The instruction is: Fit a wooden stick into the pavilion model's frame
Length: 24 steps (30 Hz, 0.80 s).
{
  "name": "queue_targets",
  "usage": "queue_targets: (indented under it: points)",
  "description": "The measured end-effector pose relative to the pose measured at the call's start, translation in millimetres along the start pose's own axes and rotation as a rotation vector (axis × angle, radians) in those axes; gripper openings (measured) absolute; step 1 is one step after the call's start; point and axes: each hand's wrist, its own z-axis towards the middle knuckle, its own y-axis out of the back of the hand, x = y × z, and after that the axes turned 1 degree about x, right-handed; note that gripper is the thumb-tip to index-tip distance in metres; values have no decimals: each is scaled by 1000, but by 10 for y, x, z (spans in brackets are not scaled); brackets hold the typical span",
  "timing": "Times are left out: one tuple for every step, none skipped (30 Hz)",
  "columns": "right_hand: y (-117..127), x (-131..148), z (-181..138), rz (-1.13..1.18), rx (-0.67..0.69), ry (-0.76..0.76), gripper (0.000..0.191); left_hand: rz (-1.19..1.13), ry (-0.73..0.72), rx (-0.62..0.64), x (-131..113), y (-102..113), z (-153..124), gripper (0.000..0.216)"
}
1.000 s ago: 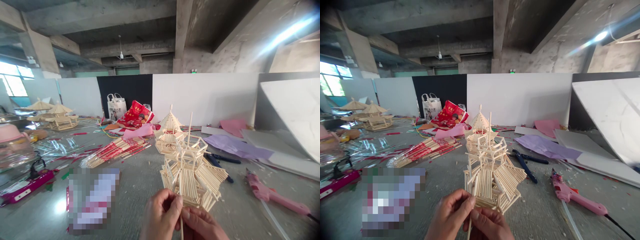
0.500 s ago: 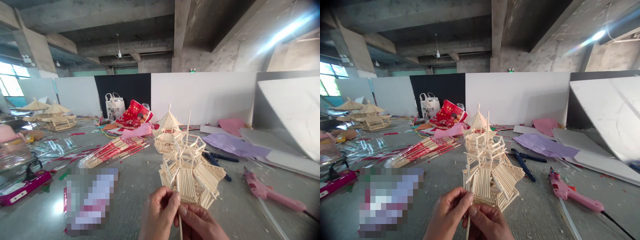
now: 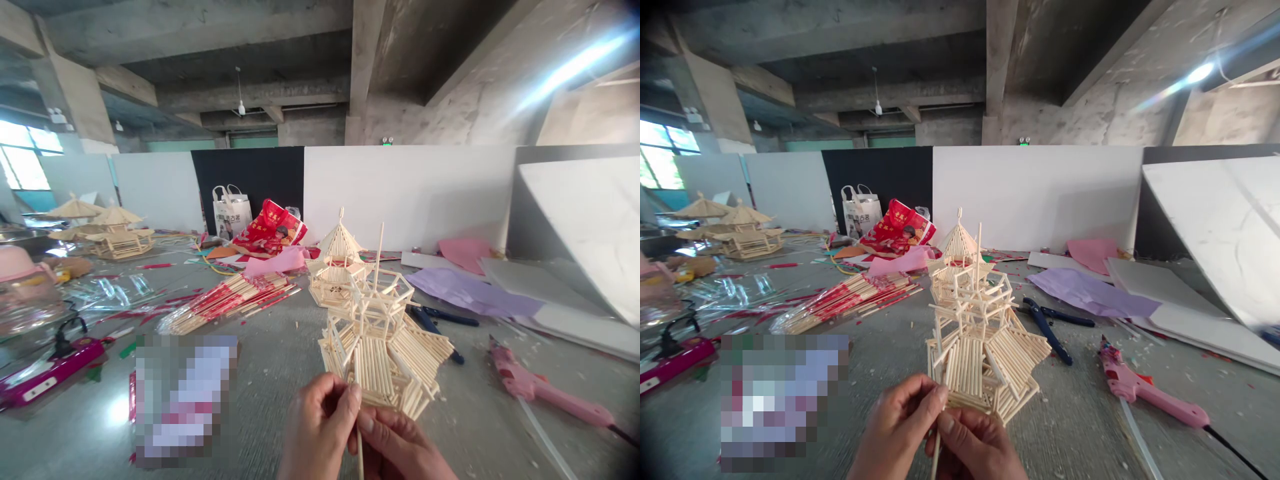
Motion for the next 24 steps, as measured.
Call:
queue_targets:
  points:
    - [2,-5,1,-4,-1,-2,43,0,0,-4,4,-1,1,33]
    - [2,-7,1,-3,0,-4,42,-2,0,-8,8,-2,1,33]
    - [2,-9,0,-3,-2,-6,42,-4,0,-11,11,-4,2,33]
    - [3,-10,-1,1,-8,-9,41,-5,-1,-14,13,-5,3,33]
    - [3,-11,0,4,-12,-12,40,-8,-1,-15,12,-7,3,33]
    - [4,-12,0,13,-7,-11,40,-10,-1,-14,8,-8,3,33]
    - [5,-12,1,24,0,-8,40,-11,-1,-14,3,-9,2,33]
    - [5,-12,2,29,5,-6,40,-11,0,-13,-5,-8,0,33]
    - [4,-9,2,30,9,-6,40,-9,0,-13,-15,-7,-3,33]
    - [2,-4,1,27,12,-7,40,-5,-1,-13,-25,-5,-7,33]
    - [-1,3,-1,16,12,-10,40,-1,-2,-13,-35,-3,-11,33]
    - [-5,10,-4,1,10,-13,40,2,-2,-15,-43,-1,-15,32]
    - [-8,16,-7,-15,7,-16,41,2,0,-15,-50,1,-19,32]
    - [-10,21,-9,-28,5,-15,41,0,2,-15,-53,3,-21,32]
    - [-11,24,-11,-34,7,-11,42,-5,7,-14,-54,4,-23,32]
    - [-12,24,-11,-33,9,-7,43,-9,11,-12,-53,4,-23,32]
    - [-11,22,-11,-25,10,-6,43,-11,15,-11,-51,4,-22,31]
    - [-11,20,-10,-15,12,-7,43,-10,17,-10,-48,3,-20,31]
    - [-10,17,-10,-7,13,-9,42,-5,19,-10,-45,2,-17,30]
    - [-10,14,-9,0,15,-11,41,-1,19,-10,-44,2,-14,30]
    - [-11,13,-9,3,17,-10,41,0,19,-9,-44,2,-10,30]
    - [-12,12,-8,1,18,-9,41,-3,19,-7,-46,2,-7,29]
    - [-12,11,-8,2,18,-6,41,-9,20,-4,-50,3,-5,29]
    - [-12,10,-6,3,16,-3,41,-16,25,1,-54,4,-4,29]
